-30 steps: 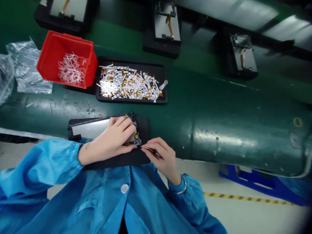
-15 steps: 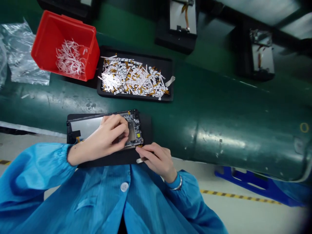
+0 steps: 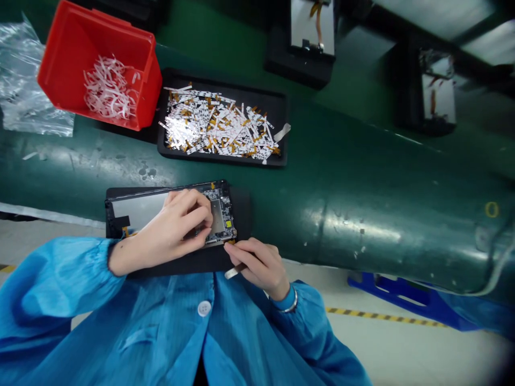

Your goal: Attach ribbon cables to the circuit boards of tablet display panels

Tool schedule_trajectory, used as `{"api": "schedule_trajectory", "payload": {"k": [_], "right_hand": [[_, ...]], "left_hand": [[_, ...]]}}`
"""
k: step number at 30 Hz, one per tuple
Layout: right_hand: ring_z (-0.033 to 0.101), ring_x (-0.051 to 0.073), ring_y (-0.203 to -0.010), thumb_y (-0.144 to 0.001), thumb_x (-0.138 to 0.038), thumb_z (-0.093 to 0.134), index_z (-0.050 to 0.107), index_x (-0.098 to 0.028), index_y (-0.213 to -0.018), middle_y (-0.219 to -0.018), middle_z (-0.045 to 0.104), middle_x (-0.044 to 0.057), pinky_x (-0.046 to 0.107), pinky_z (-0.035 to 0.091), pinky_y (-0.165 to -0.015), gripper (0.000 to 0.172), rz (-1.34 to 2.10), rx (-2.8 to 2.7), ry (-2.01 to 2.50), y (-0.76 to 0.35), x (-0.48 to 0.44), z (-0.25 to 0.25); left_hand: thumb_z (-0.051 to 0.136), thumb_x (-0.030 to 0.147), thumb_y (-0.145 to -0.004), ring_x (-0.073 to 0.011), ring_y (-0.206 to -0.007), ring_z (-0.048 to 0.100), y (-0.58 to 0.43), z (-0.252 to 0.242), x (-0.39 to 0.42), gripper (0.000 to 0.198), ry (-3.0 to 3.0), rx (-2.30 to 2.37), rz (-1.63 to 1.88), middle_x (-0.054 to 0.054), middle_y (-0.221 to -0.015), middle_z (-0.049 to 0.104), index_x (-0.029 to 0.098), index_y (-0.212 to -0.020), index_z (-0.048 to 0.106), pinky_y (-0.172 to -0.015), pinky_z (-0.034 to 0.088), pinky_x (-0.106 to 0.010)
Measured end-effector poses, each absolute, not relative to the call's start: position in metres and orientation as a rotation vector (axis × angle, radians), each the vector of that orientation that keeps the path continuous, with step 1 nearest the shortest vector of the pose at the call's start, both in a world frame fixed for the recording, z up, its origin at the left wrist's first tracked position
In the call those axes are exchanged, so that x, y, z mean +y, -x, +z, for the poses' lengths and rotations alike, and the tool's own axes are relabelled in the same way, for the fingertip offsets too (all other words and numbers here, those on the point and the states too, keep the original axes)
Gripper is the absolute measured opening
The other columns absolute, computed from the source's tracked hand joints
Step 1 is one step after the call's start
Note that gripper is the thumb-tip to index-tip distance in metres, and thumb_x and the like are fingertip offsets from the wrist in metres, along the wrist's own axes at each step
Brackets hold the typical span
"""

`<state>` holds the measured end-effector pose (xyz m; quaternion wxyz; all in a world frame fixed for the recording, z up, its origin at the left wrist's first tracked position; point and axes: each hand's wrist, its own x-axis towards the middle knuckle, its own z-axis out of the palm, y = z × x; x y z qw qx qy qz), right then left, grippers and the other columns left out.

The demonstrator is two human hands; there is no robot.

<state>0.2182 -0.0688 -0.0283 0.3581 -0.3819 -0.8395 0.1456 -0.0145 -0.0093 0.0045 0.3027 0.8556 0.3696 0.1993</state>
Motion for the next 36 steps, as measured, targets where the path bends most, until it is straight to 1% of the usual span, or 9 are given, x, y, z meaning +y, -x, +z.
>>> {"api": "schedule_trajectory", "payload": {"k": [2,7,14,17,24,31,36], "right_hand": [[0.06,0.011,-0.058,-0.084,-0.001,0.061,0.069,-0.021,-0.108,-0.077,0.069,0.001,0.024,0.053,-0.051,0.032,0.37,-2.159,0.992,-0.217,-0.069,-0.028],[0.058,0.01,-0.061,-0.084,0.0,0.062,0.069,-0.013,-0.1,-0.078,0.067,0.003,0.022,0.05,-0.052,0.022,0.32,-2.152,0.959,-0.216,-0.069,-0.03],[0.057,0.01,-0.063,-0.083,0.001,0.064,0.068,-0.011,-0.101,-0.079,0.068,0.003,0.022,0.05,-0.053,0.023,0.331,-2.143,0.927,-0.218,-0.069,-0.035],[0.058,0.009,-0.063,-0.083,0.001,0.064,0.068,-0.012,-0.101,-0.079,0.068,0.003,0.021,0.051,-0.055,0.023,0.327,-2.155,0.954,-0.217,-0.069,-0.033],[0.061,0.008,-0.064,-0.089,-0.005,0.06,0.067,-0.017,-0.097,-0.077,0.069,0.0,0.019,0.052,-0.058,0.016,0.304,-2.167,1.111,-0.212,-0.07,-0.022],[0.063,0.008,-0.065,-0.091,-0.002,0.052,0.066,-0.017,-0.098,-0.076,0.068,0.0,0.019,0.052,-0.06,0.022,0.316,-2.149,1.132,-0.208,-0.07,-0.017],[0.064,0.01,-0.07,-0.091,-0.005,0.055,0.067,-0.018,-0.1,-0.082,0.068,0.002,0.02,0.052,-0.06,0.019,0.414,-2.164,1.161,-0.211,-0.071,-0.019]], "left_hand": [[0.051,0.016,-0.095,-0.0166,-0.097,0.05,0.014,0.004,-0.01,0.004,-2.269,0.977,0.529,-0.003,-0.101,0.054,0.018,-0.092,0.054,-0.084,0.032,-0.033],[0.051,0.017,-0.094,-0.0168,-0.097,0.05,0.014,0.003,-0.009,0.004,-2.274,0.974,0.516,-0.003,-0.101,0.054,0.018,-0.091,0.053,-0.085,0.031,-0.034],[0.051,0.018,-0.095,-0.0164,-0.096,0.049,0.014,0.002,-0.009,0.003,-2.29,0.971,0.521,-0.003,-0.101,0.054,0.019,-0.092,0.052,-0.084,0.031,-0.033],[0.051,0.018,-0.095,-0.0164,-0.096,0.049,0.014,0.002,-0.01,0.004,-2.298,0.968,0.518,-0.003,-0.101,0.054,0.018,-0.092,0.053,-0.084,0.031,-0.033],[0.051,0.018,-0.095,-0.0167,-0.096,0.049,0.015,0.001,-0.009,0.004,-2.306,0.976,0.518,-0.003,-0.101,0.054,0.018,-0.092,0.053,-0.084,0.03,-0.033],[0.051,0.018,-0.095,-0.0175,-0.095,0.049,0.014,0.0,-0.009,0.005,-2.312,0.983,0.511,-0.004,-0.101,0.054,0.018,-0.091,0.053,-0.082,0.031,-0.033],[0.05,0.019,-0.096,-0.0178,-0.096,0.05,0.014,0.001,-0.01,0.005,-2.32,0.984,0.507,-0.004,-0.1,0.055,0.018,-0.091,0.053,-0.082,0.031,-0.034]]}}
